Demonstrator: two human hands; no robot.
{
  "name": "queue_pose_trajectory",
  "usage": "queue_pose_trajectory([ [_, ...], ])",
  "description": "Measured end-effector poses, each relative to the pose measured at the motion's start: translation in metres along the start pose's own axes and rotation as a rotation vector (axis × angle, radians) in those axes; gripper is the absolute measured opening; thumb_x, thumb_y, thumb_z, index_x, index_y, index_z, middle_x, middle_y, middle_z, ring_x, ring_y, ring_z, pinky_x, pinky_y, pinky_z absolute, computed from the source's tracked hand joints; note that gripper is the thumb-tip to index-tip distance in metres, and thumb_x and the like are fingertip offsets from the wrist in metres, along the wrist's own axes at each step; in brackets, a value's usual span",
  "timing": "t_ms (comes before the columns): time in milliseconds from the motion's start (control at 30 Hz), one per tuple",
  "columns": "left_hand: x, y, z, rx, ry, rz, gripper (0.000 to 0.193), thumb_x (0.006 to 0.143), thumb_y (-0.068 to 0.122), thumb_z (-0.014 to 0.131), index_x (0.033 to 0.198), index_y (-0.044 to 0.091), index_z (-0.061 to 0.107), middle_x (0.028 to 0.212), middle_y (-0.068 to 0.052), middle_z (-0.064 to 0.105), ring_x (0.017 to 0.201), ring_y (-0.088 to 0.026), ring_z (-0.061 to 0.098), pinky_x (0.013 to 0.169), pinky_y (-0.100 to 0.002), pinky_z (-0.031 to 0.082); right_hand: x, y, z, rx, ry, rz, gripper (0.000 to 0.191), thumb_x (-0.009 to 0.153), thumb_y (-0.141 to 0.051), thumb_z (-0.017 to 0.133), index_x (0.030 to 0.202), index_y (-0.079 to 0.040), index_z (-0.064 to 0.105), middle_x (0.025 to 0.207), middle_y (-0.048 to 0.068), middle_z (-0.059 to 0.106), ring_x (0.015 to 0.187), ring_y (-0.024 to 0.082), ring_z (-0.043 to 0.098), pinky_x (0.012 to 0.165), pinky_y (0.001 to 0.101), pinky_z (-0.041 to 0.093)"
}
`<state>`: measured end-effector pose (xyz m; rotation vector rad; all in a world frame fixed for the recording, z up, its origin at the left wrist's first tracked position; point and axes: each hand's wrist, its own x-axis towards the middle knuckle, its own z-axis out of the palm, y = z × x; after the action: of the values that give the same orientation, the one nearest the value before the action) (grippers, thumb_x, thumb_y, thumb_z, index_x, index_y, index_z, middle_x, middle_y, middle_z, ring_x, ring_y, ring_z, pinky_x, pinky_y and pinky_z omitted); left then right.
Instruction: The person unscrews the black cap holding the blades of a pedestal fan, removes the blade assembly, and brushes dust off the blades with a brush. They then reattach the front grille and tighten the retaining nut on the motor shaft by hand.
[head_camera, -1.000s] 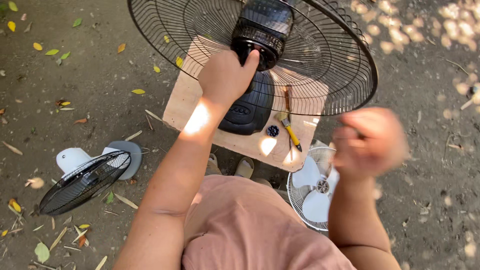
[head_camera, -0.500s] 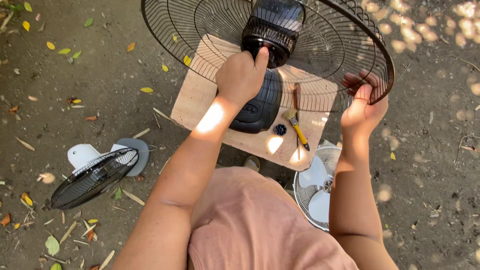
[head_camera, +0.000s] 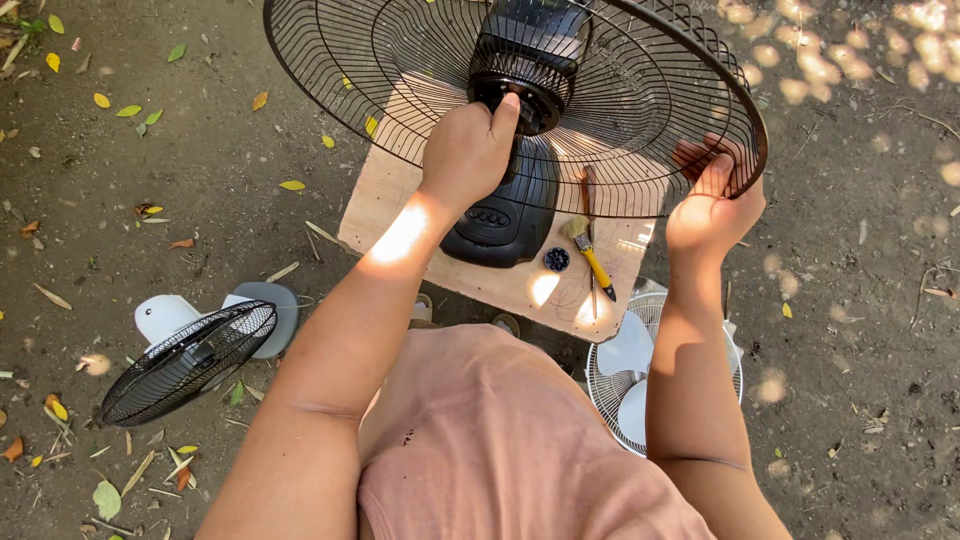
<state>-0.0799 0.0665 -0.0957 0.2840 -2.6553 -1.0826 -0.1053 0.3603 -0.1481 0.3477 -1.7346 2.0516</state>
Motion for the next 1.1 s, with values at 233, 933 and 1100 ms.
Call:
queue_pose_trajectory([
  [233, 0.004, -0.004, 0.005, -0.473, -0.190, -0.338, 0.059, 0.100, 0.050, 0.039, 0.077, 0.002, 0.065, 0.063, -0.007, 0.063, 0.054, -0.034, 0.063, 0.057, -0.050, 0.053, 0.002, -0.001, 0.002, -0.101, -0.022, -0.026, 0.026, 0.118, -0.013, 0.043, 0.125, 0.008, 0.058, 0.111, 0.012, 0.066, 0.097, 0.024, 0.072, 0.092, 0.0406, 0.062],
  [933, -0.008, -0.020, 0.038, -1.430, -0.548, -0.636, 0.070, 0.102, 0.064, 0.018, 0.082, 0.010, 0.058, 0.057, -0.003, 0.053, 0.056, -0.022, 0.054, 0.063, -0.039, 0.046, 0.004, -0.014, 0.005, -0.145, -0.048, 0.026, 0.030, 0.118, -0.021, 0.045, 0.125, 0.005, 0.058, 0.108, 0.016, 0.072, 0.098, 0.023, 0.073, 0.093, 0.0375, 0.062],
  [1100, -0.012, -0.013, 0.043, -1.600, -0.560, -0.626, 0.070, 0.102, 0.064, 0.019, 0.083, 0.009, 0.059, 0.059, -0.005, 0.054, 0.059, -0.022, 0.056, 0.066, -0.040, 0.046, 0.002, -0.017, 0.005, -0.133, -0.043, 0.047, 0.030, 0.118, -0.021, 0.045, 0.124, 0.005, 0.057, 0.108, 0.016, 0.071, 0.098, 0.023, 0.073, 0.094, 0.0381, 0.062],
])
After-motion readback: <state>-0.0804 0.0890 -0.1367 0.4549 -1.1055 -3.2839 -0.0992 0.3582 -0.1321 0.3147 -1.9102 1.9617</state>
